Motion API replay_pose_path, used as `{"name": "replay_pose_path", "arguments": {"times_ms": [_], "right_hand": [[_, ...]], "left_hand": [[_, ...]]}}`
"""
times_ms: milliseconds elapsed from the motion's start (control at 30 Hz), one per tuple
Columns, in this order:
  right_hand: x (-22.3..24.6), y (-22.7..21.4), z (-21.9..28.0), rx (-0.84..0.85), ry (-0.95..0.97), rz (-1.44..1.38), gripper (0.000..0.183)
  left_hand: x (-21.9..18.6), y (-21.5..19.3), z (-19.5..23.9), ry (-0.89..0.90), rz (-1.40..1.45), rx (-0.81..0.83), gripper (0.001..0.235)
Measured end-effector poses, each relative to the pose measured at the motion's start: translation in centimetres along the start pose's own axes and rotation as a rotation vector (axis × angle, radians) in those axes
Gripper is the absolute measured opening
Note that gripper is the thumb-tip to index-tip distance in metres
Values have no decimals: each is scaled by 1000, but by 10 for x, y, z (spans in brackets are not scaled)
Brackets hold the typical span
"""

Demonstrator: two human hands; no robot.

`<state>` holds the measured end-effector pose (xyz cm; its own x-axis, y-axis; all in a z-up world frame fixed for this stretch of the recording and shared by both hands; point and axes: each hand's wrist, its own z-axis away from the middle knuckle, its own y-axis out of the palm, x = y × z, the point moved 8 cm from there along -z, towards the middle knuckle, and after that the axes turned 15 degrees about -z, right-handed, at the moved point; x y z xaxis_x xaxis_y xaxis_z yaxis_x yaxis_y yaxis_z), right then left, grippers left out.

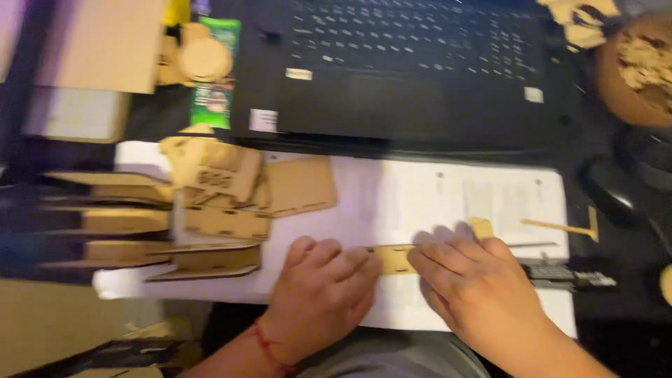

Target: The person assembles a wooden model by applying glue to small rectangular pieces and inserting wooden dowels into slots. They handle multiple pre-cut wooden parts, a tube of glue, and dowels, following an instruction sheet on the desk.

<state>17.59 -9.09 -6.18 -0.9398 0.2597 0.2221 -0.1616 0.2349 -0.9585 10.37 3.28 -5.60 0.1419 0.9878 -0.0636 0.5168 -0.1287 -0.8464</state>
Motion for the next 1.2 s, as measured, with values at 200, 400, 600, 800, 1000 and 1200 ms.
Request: {"name": "replay_pose_path", "arguments": {"times_ms": [200,400,600,800,1000,1200], "right_hand": [[-25,11,27,26,120,-75,46],[-82,35,83,29,371,-4,47],[-63,28,94,-238,340,-194,18],[-137,136,161,341,252,-444,41],[-113,127,149,1010,738,-86,22],[-148,124,218,603,646,-328,58]], "left_hand": [[0,-11,12,-9,51,-96,18],[10,-83,36,80,286,-278,20],[90,-135,39,-30,-1,-191,16],[154,-82,-5,-49,-264,454,34],[194,12,-12,21,-617,1051,38],[192,14,-23,66,-406,801,41]]}}
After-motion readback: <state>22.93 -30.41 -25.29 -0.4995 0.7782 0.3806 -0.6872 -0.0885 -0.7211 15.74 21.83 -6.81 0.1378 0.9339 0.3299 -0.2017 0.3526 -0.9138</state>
